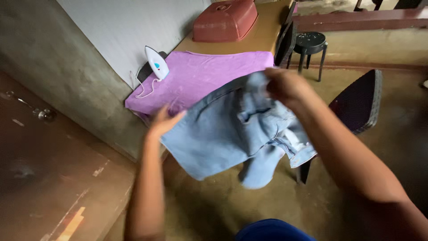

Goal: The person irons a pair of light blue denim shorts on a purple towel-covered table using a white electric iron. They smooth the fabric, iron both sides, then hang the shorts on a green hanger before returning to iron another pair of shorts.

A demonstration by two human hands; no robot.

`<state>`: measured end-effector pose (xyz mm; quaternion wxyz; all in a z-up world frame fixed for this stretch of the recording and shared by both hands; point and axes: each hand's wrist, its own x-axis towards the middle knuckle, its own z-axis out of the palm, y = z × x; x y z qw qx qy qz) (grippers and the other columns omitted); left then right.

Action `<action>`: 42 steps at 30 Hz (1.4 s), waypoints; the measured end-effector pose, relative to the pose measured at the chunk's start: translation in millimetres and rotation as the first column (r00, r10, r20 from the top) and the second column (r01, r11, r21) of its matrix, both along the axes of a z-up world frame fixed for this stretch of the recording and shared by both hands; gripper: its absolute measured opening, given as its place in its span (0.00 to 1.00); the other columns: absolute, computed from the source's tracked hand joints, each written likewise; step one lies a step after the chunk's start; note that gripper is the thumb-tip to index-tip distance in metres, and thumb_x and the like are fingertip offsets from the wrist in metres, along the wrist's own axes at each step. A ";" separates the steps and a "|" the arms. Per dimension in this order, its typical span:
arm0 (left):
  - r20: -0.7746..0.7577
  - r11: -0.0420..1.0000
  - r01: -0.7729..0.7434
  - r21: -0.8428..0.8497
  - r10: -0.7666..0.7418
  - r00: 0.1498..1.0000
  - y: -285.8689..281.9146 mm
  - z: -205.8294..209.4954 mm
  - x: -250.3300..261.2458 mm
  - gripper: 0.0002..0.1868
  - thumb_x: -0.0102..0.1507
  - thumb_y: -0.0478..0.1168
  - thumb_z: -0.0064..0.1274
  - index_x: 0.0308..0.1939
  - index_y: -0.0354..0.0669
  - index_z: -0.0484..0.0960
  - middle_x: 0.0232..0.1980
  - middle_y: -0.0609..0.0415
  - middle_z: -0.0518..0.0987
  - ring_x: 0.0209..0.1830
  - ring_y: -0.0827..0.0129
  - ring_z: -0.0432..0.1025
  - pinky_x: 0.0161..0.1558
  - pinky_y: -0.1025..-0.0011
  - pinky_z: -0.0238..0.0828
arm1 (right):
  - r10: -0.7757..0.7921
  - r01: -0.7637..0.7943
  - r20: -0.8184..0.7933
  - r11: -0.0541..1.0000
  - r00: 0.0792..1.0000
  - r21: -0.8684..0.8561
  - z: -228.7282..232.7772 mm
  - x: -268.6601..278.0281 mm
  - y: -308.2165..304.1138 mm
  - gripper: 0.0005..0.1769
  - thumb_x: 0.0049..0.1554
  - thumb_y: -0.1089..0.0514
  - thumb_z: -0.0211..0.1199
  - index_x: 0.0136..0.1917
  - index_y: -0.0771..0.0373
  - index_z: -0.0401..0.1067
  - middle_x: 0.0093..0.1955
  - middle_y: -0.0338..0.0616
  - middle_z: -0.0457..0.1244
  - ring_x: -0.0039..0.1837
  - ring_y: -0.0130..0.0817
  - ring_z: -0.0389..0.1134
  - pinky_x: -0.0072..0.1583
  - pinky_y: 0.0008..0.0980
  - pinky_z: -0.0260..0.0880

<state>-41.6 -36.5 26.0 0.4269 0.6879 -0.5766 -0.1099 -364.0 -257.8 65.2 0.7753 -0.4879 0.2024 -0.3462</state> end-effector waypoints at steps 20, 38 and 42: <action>0.370 0.765 0.319 -0.559 -0.114 0.922 -96.3 115.3 -5.2 0.10 0.57 0.37 0.54 0.40 0.36 0.76 0.38 0.47 0.78 0.40 0.62 0.73 0.44 0.69 0.68 | -0.550 -0.187 -0.713 0.719 0.434 -0.669 -193.5 57.0 35.0 0.22 0.47 0.46 0.66 0.45 0.67 0.72 0.35 0.55 0.65 0.38 0.48 0.68 0.41 0.44 0.69; 0.279 0.764 -0.508 -0.398 0.629 0.726 41.5 67.0 151.9 0.09 0.61 0.38 0.48 0.40 0.34 0.76 0.35 0.41 0.75 0.33 0.51 0.71 0.34 0.60 0.68 | -0.546 0.327 -0.291 0.766 0.786 -0.554 68.8 53.6 -30.5 0.09 0.58 0.62 0.48 0.46 0.68 0.67 0.34 0.53 0.63 0.37 0.47 0.68 0.39 0.43 0.72; -0.528 0.840 -0.478 -0.258 0.292 0.798 17.4 45.8 182.1 0.09 0.59 0.33 0.41 0.40 0.35 0.76 0.31 0.48 0.75 0.22 0.66 0.71 0.22 0.71 0.71 | -0.252 0.229 0.008 0.867 0.968 -0.442 60.0 52.4 -25.1 0.10 0.57 0.67 0.48 0.52 0.69 0.64 0.41 0.55 0.64 0.42 0.49 0.69 0.42 0.44 0.73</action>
